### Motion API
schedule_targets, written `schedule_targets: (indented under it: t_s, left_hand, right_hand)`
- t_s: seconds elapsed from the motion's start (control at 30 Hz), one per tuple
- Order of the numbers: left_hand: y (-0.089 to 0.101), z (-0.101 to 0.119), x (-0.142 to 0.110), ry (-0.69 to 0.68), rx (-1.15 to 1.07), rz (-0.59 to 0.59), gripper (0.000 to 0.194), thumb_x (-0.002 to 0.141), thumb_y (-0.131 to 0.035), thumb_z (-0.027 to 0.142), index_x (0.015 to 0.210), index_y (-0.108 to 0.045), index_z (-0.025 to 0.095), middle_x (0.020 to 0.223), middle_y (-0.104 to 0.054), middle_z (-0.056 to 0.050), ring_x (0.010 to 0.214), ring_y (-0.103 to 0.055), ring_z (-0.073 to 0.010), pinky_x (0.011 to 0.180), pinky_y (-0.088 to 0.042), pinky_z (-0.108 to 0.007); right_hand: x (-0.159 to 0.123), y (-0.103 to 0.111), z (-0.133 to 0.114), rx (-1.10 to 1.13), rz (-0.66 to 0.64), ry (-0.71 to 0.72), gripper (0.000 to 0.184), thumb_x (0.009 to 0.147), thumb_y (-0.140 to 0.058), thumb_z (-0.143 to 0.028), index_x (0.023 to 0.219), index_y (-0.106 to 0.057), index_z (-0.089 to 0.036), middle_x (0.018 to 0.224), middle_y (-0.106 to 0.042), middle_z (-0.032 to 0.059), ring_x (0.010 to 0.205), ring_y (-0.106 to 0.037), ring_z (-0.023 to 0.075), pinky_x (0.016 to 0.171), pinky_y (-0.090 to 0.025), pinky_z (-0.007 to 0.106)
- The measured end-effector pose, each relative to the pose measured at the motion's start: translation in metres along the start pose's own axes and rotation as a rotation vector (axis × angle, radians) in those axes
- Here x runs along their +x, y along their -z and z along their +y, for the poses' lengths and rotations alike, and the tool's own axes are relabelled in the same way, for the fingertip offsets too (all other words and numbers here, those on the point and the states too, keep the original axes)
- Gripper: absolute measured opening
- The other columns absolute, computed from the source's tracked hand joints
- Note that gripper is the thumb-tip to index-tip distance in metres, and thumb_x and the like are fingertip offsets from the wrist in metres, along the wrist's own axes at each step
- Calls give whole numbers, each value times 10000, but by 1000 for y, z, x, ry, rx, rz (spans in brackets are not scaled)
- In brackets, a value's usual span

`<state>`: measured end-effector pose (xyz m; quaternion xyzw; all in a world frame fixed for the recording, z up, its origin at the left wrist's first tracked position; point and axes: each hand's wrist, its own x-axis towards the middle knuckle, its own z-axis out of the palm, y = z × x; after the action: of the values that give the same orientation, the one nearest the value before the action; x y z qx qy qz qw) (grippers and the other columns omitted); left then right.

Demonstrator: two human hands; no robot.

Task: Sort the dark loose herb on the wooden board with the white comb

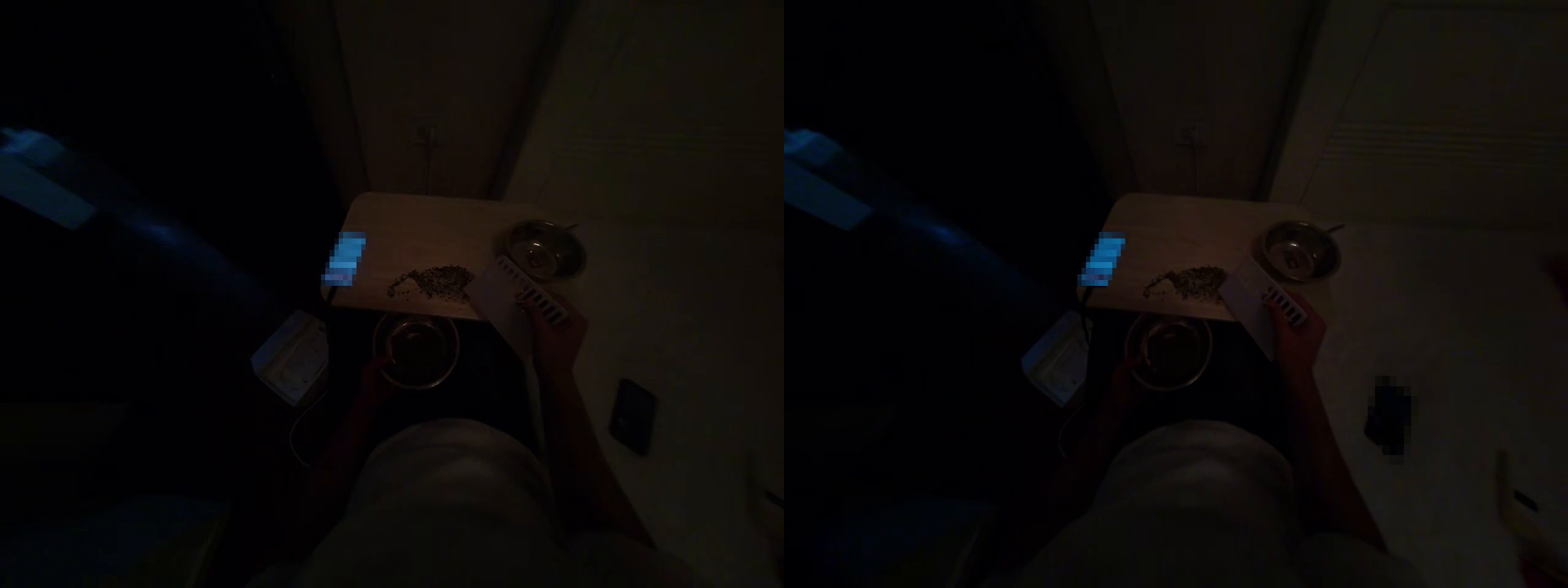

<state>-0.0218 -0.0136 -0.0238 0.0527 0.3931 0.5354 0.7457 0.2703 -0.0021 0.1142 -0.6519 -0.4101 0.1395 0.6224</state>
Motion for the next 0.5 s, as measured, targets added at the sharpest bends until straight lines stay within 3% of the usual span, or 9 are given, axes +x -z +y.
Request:
schedule_targets:
  t_s: [0.17, 0.37, 0.5]
  left_hand:
    - [1, 0, 1, 36, 58, 107, 286, 644, -669, 172, 924, -730, 187, 934, -769, -68, 1221, -577, -356, 1119, -362, -534]
    - [-10, 3, -6, 76, 27, 75, 277, 652, -657, 153, 920, -728, 174, 927, -767, -77, 1220, -576, -356, 1119, -363, -538]
    - [-15, 5, -9, 34, 23, 109, 280, 646, -657, 131, 913, -732, 165, 938, -767, -79, 1202, -589, -356, 1121, -362, -529]
  right_hand:
    - [0, -18, -7, 8, -72, 38, 289, 729, -736, -356, 924, -740, -143, 818, -736, 65, 706, -654, 174, 653, -535, 303]
    - [10, -54, -19, -26, -287, 128, 289, 786, -683, -394, 976, -734, -181, 864, -746, 59, 736, -678, 194, 690, -552, 335]
    - [20, -82, -32, -51, -386, 276, 246, 841, -632, -364, 998, -735, -205, 938, -753, 62, 816, -691, 210, 780, -545, 354]
